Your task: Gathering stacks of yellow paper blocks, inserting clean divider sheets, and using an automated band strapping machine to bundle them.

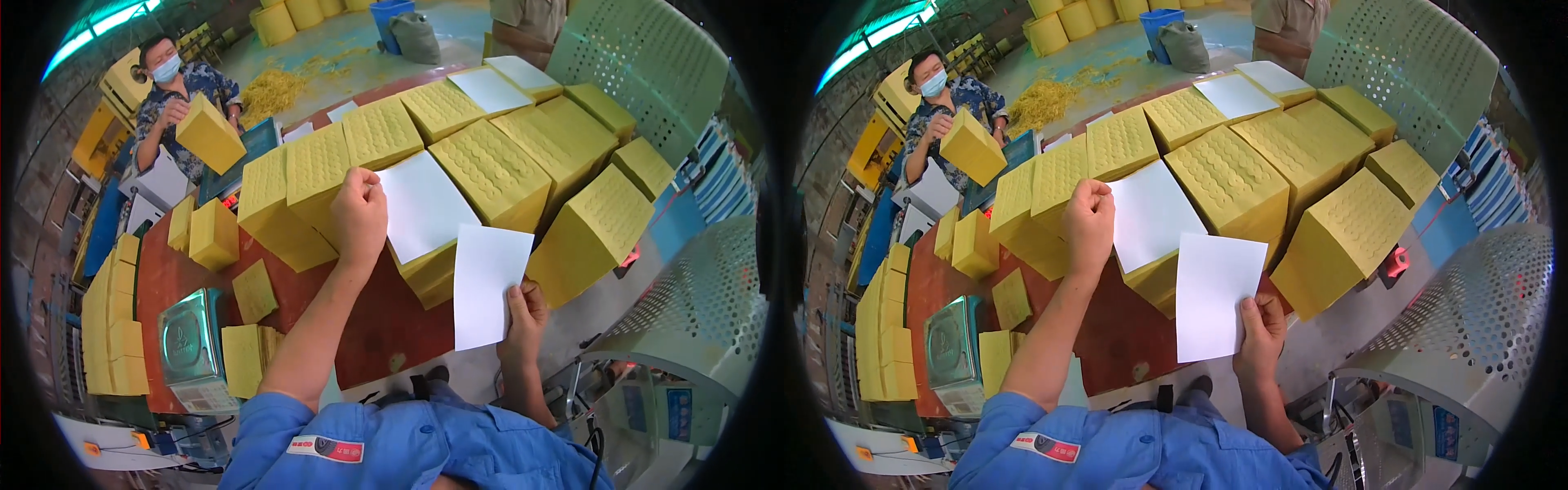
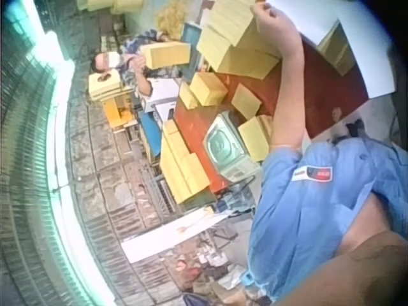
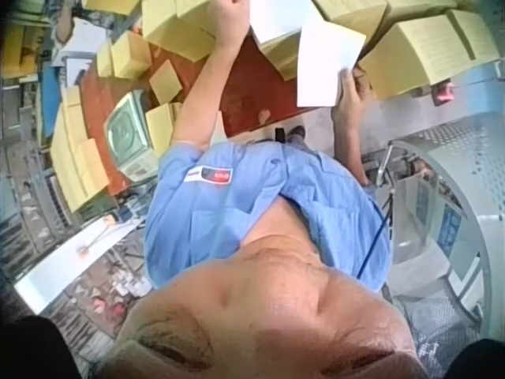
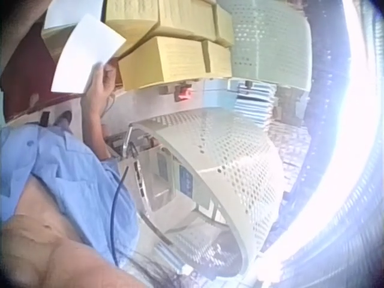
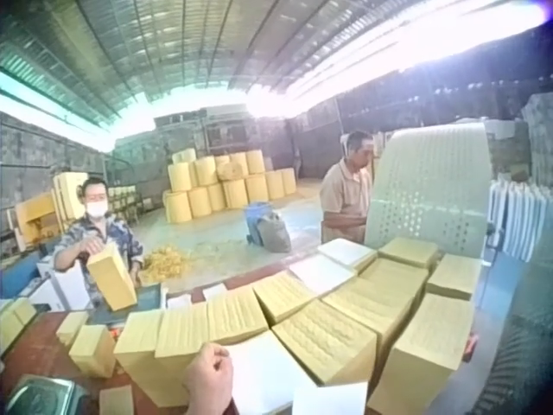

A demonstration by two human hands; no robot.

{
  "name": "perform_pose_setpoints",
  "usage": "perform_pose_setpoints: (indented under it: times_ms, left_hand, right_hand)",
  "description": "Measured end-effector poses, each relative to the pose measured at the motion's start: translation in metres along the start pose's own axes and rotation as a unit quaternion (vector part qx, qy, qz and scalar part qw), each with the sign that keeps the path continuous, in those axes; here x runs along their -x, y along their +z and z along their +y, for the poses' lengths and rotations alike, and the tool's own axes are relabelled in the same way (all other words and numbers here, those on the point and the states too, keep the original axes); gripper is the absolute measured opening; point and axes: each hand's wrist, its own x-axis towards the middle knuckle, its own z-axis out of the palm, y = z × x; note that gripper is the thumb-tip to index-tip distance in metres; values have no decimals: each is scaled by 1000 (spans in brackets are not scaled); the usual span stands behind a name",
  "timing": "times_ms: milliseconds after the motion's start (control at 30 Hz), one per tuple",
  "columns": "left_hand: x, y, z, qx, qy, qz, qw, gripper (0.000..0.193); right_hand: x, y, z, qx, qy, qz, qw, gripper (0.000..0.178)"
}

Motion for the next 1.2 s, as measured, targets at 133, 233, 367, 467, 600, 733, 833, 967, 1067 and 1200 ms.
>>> perform_pose_setpoints:
  times_ms: [133,233,367,467,600,733,833,967,1067,1200]
  left_hand:
    - [-1,-3,-4,12,25,-11,1000,5]
    - [1,-15,4,-24,22,-17,999,8]
    - [-5,-32,21,-103,167,40,980,14]
    - [-14,-23,35,-102,268,2,958,20]
    - [-15,1,21,-115,304,-158,933,31]
    - [-6,15,4,-150,319,-173,919,35]
    - [-7,20,2,-138,308,-206,918,37]
    - [-1,4,5,-122,288,-238,920,37]
    - [24,-15,10,-103,298,-268,910,37]
    - [79,-67,23,-70,338,-338,875,39]
  right_hand:
    - [-3,-6,5,1,-7,-3,1000,6]
    - [-5,-11,5,8,6,-2,1000,5]
    - [-14,-28,22,-68,48,-22,996,2]
    - [-25,-39,49,-153,35,-90,983,9]
    - [-37,-38,72,-56,17,-102,993,6]
    - [-36,-32,70,90,-28,-78,992,6]
    - [-29,-29,72,218,-82,-62,970,7]
    - [-15,-23,83,243,-107,-56,963,10]
    - [22,-35,77,234,-59,-44,969,9]
    - [98,-78,79,199,-9,-72,977,8]
